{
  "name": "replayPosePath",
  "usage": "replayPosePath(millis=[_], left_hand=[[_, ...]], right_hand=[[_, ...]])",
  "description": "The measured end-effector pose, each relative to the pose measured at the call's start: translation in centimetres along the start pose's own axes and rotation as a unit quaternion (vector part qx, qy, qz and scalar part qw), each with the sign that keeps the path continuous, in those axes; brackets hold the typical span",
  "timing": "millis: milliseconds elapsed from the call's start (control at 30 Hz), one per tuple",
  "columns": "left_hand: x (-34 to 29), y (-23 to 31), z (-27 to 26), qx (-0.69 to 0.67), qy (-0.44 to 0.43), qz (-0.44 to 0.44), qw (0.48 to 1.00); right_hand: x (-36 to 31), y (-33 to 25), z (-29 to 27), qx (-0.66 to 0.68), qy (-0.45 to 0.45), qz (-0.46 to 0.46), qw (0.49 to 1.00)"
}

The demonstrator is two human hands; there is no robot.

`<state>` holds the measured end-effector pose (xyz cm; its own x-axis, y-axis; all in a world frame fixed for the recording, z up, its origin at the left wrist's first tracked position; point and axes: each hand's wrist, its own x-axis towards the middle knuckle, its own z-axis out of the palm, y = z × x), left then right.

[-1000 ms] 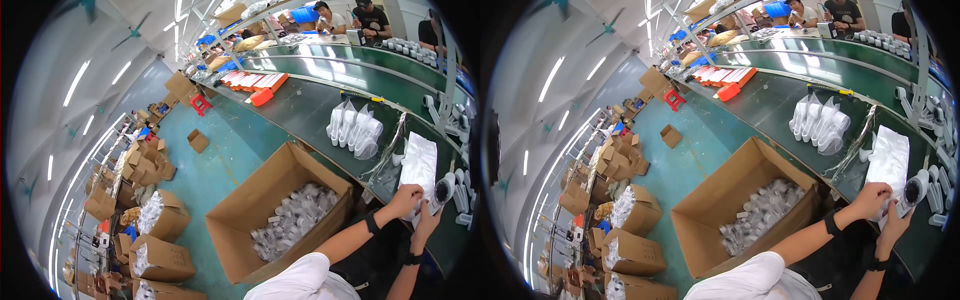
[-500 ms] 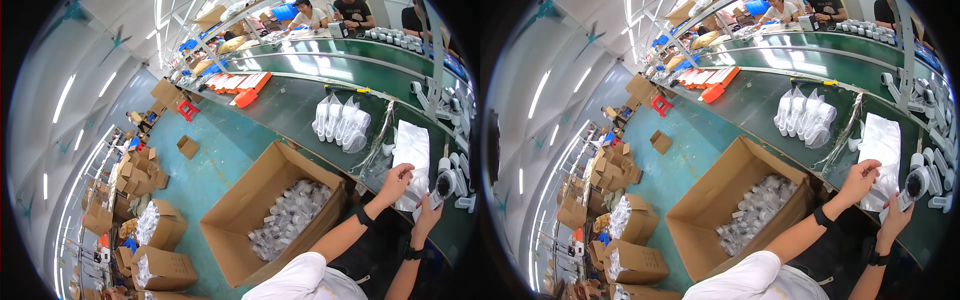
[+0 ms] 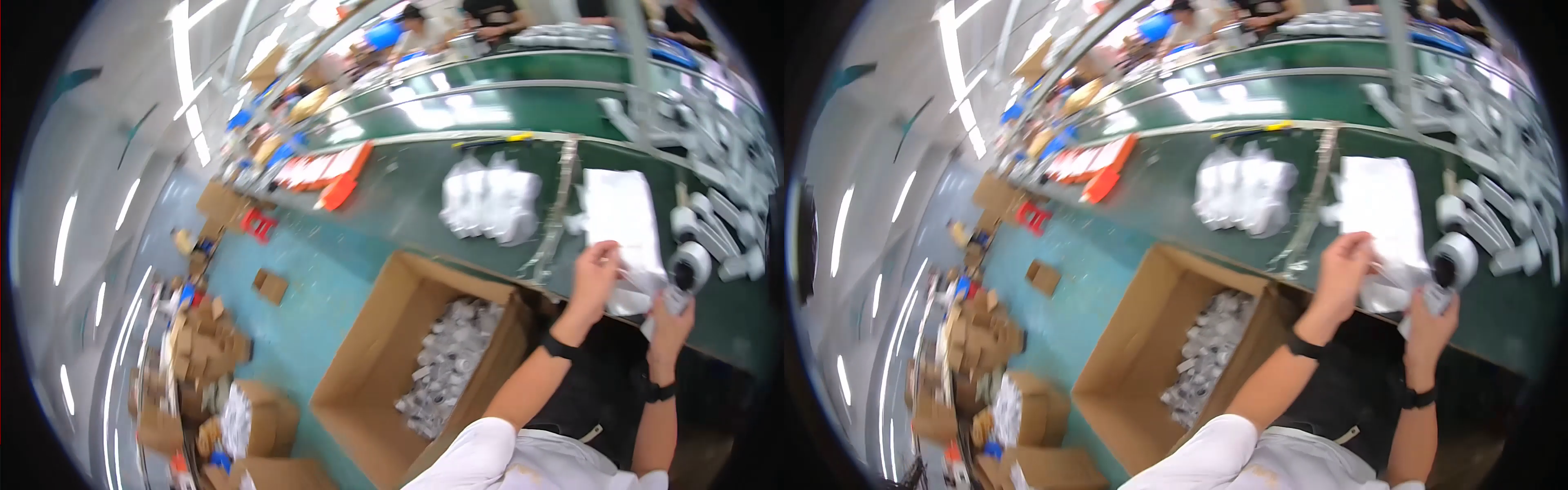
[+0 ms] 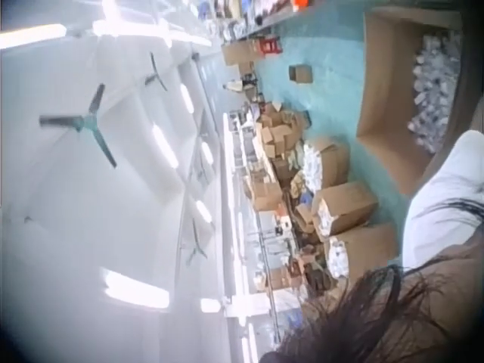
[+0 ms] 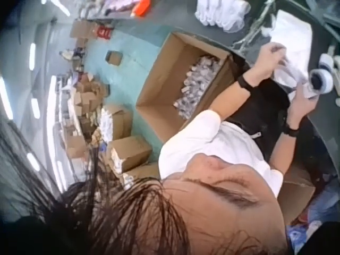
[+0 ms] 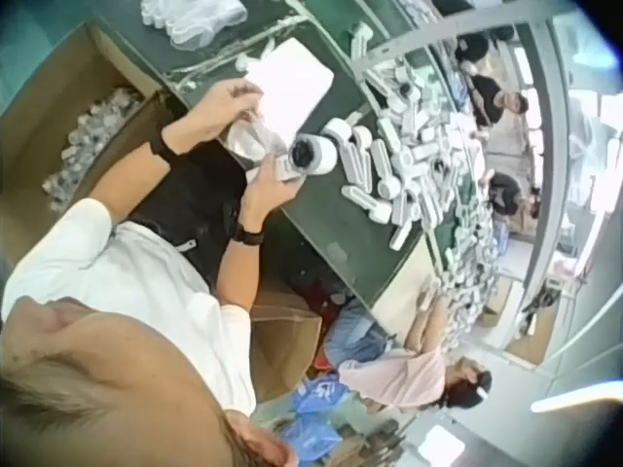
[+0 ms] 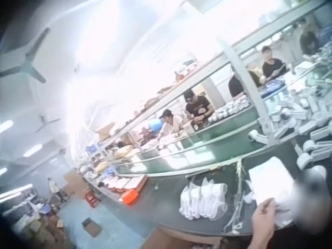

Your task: The person picks up a white fan, slides it into a clear plastic bag, and places the bagged fan into a cardboard box, repeating the process for several more fans.

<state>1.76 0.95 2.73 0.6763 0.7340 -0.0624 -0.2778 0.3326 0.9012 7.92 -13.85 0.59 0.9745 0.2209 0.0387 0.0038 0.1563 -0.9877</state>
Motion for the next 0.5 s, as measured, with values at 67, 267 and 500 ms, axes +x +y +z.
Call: replayPosePath(millis=[67, 267, 500], left_hand=[[0.2, 0.0, -0.5, -0.075, 0.014, -0.021, 0.997], [0.0, 0.4, -1.1, 0.013, 0.018, 0.036, 0.999], [-0.6, 1.1, 1.2, 0.118, -0.022, 0.055, 0.991]], right_hand=[[-0.5, -0.4, 0.4, -0.005, -0.033, 0.007, 0.999], [-1.4, -4.4, -1.9, -0.003, -0.130, -0.007, 0.992], [-0.6, -9.7, -8.0, -0.115, -0.370, 0.096, 0.917]])
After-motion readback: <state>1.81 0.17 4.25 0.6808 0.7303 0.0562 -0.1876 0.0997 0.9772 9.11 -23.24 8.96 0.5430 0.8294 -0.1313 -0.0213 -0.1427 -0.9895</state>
